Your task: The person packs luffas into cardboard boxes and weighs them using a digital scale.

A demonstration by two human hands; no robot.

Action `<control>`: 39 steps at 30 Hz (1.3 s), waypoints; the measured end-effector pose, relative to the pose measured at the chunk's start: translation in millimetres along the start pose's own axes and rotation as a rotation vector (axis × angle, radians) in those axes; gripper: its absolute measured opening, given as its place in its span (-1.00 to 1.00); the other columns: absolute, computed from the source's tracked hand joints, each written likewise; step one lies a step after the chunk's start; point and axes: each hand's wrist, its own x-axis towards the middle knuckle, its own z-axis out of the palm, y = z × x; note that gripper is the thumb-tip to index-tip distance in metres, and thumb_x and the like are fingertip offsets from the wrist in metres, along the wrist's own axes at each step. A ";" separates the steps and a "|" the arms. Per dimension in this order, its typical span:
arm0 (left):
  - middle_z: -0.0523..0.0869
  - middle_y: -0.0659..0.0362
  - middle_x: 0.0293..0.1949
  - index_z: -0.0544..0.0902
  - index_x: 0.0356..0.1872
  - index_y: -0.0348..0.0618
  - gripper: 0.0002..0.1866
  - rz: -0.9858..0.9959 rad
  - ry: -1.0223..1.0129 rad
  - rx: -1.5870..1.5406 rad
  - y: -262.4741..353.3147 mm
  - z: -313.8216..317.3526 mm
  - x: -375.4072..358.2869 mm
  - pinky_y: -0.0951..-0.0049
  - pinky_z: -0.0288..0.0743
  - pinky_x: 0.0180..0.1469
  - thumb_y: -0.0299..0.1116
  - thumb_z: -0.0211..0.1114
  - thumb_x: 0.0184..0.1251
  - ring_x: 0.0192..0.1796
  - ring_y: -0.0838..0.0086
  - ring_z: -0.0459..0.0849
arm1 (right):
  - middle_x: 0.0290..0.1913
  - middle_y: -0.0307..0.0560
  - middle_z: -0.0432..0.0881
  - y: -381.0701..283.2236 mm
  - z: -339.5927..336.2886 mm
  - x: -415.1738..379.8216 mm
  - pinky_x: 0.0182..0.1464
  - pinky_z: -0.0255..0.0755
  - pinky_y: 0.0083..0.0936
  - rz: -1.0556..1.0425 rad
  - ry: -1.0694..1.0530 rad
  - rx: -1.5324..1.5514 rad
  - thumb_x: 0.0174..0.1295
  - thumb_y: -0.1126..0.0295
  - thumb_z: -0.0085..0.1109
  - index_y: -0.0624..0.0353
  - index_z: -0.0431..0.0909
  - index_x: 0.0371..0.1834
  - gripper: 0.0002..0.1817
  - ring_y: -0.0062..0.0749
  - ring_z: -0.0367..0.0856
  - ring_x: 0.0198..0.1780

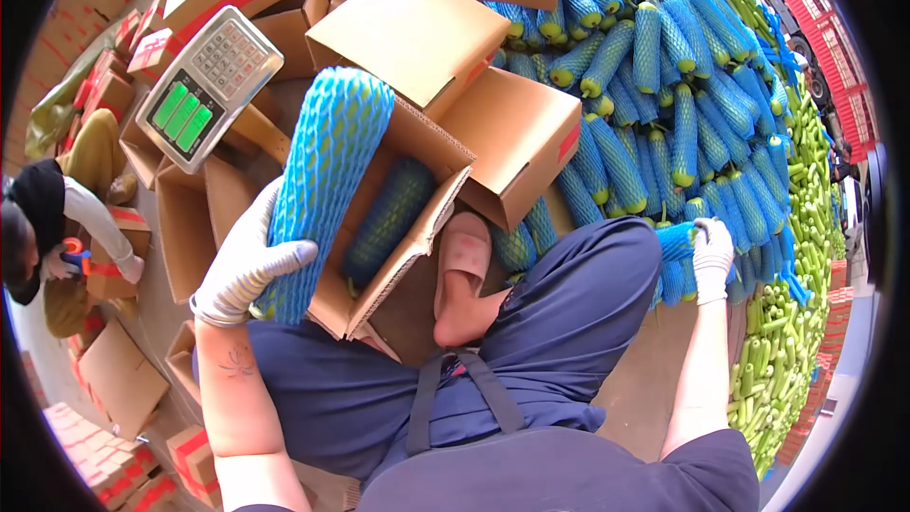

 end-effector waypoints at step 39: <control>0.63 -0.06 0.19 0.51 0.27 -0.27 -0.40 0.092 0.048 0.489 -46.4 -95.8 23.4 0.33 0.40 0.32 -0.14 0.33 0.27 0.26 0.21 0.57 | 0.05 0.00 0.66 -472.2 -26.2 113.9 0.15 0.52 -0.31 -0.876 -0.869 1.211 -0.31 0.25 0.70 0.10 0.50 0.19 -0.13 -0.09 0.66 0.06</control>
